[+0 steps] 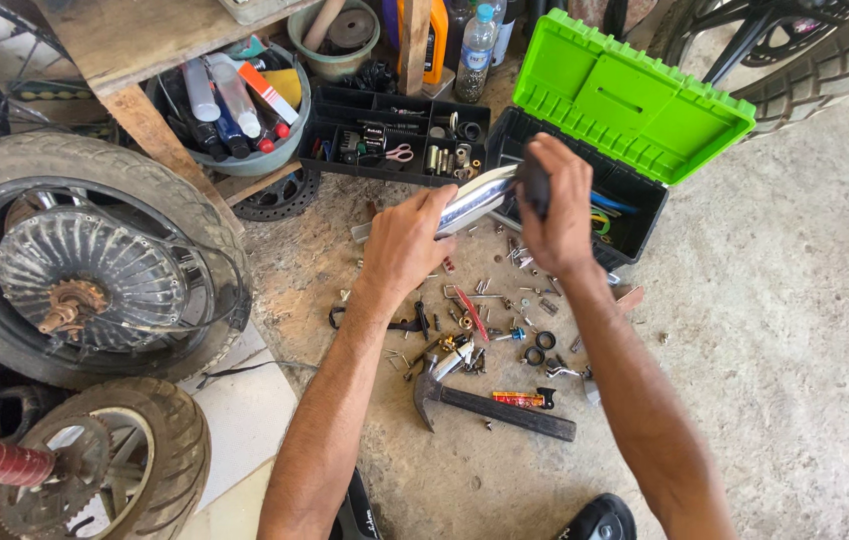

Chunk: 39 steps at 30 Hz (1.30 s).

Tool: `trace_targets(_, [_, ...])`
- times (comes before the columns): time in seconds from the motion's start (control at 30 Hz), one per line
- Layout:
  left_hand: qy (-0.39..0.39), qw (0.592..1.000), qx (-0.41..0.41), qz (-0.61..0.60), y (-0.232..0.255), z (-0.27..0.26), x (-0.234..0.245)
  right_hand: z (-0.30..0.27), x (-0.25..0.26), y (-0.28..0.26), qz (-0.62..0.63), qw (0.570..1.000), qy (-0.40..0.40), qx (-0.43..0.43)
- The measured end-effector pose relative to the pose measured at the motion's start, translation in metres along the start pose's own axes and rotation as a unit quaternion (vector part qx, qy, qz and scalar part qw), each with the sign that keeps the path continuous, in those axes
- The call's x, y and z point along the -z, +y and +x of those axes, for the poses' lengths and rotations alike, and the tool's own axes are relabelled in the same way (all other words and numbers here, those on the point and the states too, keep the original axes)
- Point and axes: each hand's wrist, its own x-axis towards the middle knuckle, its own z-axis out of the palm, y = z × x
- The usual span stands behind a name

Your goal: The person assembles various small mechanical components, using a toothbrush to clean some parts and applying sealant tape to a threaded element.

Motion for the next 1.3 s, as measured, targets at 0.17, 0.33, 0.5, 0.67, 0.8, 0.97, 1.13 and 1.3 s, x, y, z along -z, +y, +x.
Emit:
trace_targets(0.17, [0.010,1.000,0.015,-0.017,-0.010,0.004,-0.001,-0.041,-0.004,0.038,0.061,0.987,-0.008,-0.147])
trace_targets(0.33, [0.008,0.999,0.027,-0.027,-0.016,0.005,-0.006,-0.100,-0.044,0.049,0.053,0.977,-0.144,-0.149])
trace_targets(0.5, [0.000,0.999,0.031,-0.019,-0.019,0.001,-0.006,-0.147,-0.081,0.030,-0.016,0.902,-0.349,-0.254])
trace_targets(0.67, [-0.001,0.999,0.039,-0.016,-0.021,0.000,-0.007,-0.187,-0.095,-0.005,-0.064,0.826,-0.515,-0.220])
trace_targets(0.8, [0.013,0.999,0.036,-0.014,-0.021,-0.002,-0.005,-0.189,-0.081,-0.035,-0.070,0.824,-0.538,-0.162])
trace_targets(0.97, [0.002,0.999,0.037,-0.014,-0.020,-0.003,0.000,-0.151,-0.067,-0.030,-0.049,0.826,-0.540,-0.152])
trace_targets(1.13, [-0.016,0.999,0.045,-0.018,-0.018,-0.004,-0.004,-0.086,-0.016,-0.012,-0.088,0.858,-0.493,-0.113])
trace_targets(1.3, [-0.068,0.997,0.034,-0.010,-0.023,0.002,-0.026,-0.004,0.053,-0.013,-0.236,0.746,-0.607,-0.138])
